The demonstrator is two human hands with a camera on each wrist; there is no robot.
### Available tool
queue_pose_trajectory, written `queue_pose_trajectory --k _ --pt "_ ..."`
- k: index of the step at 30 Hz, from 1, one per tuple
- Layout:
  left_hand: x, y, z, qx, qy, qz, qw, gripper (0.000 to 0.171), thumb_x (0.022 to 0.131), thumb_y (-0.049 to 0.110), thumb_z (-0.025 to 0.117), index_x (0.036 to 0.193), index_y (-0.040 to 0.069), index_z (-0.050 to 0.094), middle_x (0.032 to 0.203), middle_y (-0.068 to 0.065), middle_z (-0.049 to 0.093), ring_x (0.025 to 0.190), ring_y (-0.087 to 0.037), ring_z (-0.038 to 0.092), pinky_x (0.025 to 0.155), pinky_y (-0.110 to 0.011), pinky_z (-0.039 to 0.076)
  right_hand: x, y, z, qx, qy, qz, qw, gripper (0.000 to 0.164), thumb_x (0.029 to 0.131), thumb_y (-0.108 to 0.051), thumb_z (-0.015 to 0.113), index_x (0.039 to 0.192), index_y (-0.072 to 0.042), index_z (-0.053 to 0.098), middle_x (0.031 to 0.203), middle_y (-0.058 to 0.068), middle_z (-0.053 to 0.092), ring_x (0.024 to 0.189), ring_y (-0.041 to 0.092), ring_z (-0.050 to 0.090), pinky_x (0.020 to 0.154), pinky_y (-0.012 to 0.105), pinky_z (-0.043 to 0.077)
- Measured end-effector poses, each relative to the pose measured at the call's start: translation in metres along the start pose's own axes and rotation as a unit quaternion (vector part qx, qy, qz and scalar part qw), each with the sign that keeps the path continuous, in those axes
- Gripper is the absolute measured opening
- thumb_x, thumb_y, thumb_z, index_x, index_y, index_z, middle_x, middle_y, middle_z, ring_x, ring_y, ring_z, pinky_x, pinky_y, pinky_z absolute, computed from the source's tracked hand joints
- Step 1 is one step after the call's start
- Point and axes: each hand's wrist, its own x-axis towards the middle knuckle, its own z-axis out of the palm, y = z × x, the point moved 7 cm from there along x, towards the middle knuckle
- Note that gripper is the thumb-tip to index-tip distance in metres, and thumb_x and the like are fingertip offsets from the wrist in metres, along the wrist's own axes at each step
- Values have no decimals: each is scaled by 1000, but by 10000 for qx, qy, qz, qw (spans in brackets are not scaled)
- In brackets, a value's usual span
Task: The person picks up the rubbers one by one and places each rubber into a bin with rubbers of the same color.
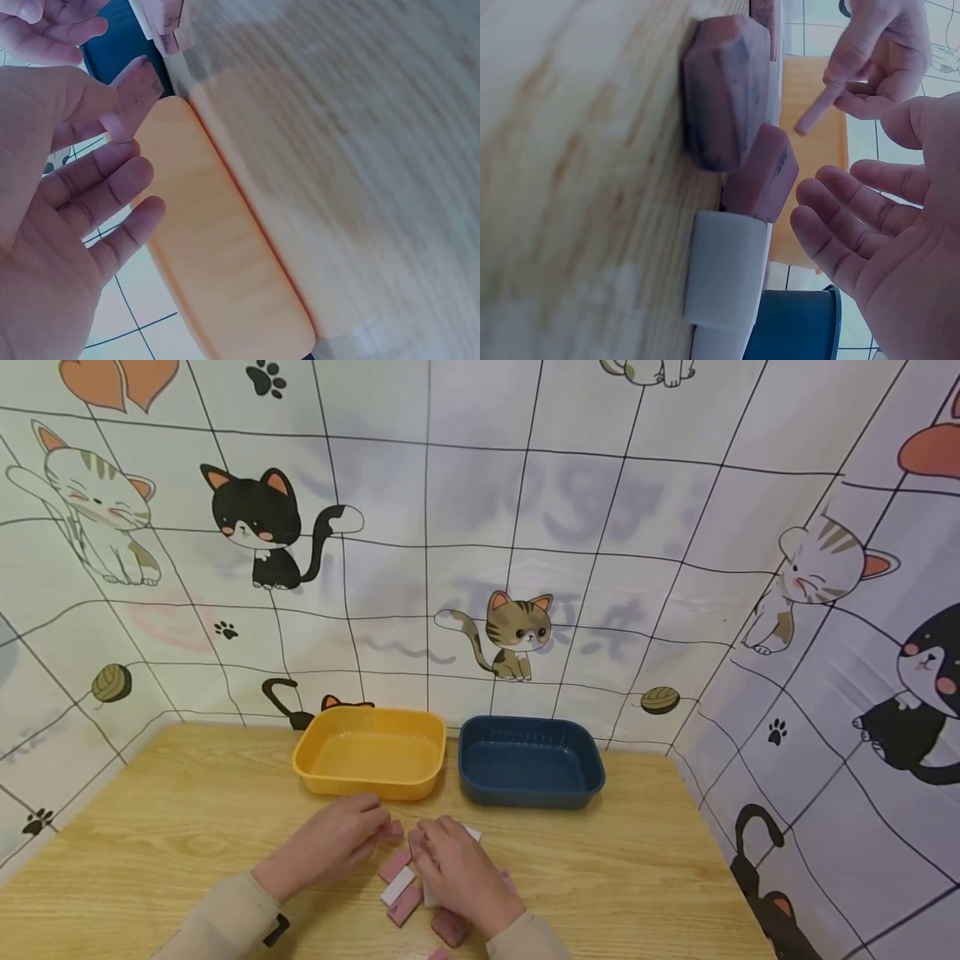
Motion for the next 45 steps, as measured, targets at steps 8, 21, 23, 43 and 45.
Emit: queue_pose_trajectory --k 8,21,23,43,45 --pt "8 3 -8 57 426 96 9990 13 88 10 77 92 19 68 85 8 50 73 -8 45 66 -25 45 -3 3 -7 35 195 -143 9997 31 106 -15 53 131 1 62 112 8 65 99 23 66 85 38 57" --pt "22 1 -15 232 837 160 9961 11 92 12 75 92 19 66 83 6 44 71 -12 40 65 -29 39 5 15 -22 -61 385 -89 9992 26 103 -12 56 124 0 66 113 11 66 96 23 66 83 39 57" --pt "24 1 -16 270 894 183 9955 12 91 11 74 92 19 65 83 6 43 71 -12 39 64 -29 38 5 17 -23 -84 379 -44 9992 27 104 -13 56 124 0 66 113 9 65 96 22 65 83 39 56" --pt "50 -18 -10 531 999 -249 9933 13 90 7 74 92 16 65 81 1 50 69 -17 47 65 -33 44 4 21 -30 -28 239 238 9994 27 106 -18 54 125 -3 66 117 7 64 103 23 64 87 42 56" --pt "53 -21 -8 574 1004 -273 9929 14 89 6 74 91 16 64 80 1 49 69 -17 46 64 -33 43 3 22 -30 -6 216 283 9994 28 106 -19 53 126 -4 66 118 7 64 103 23 64 88 43 56"
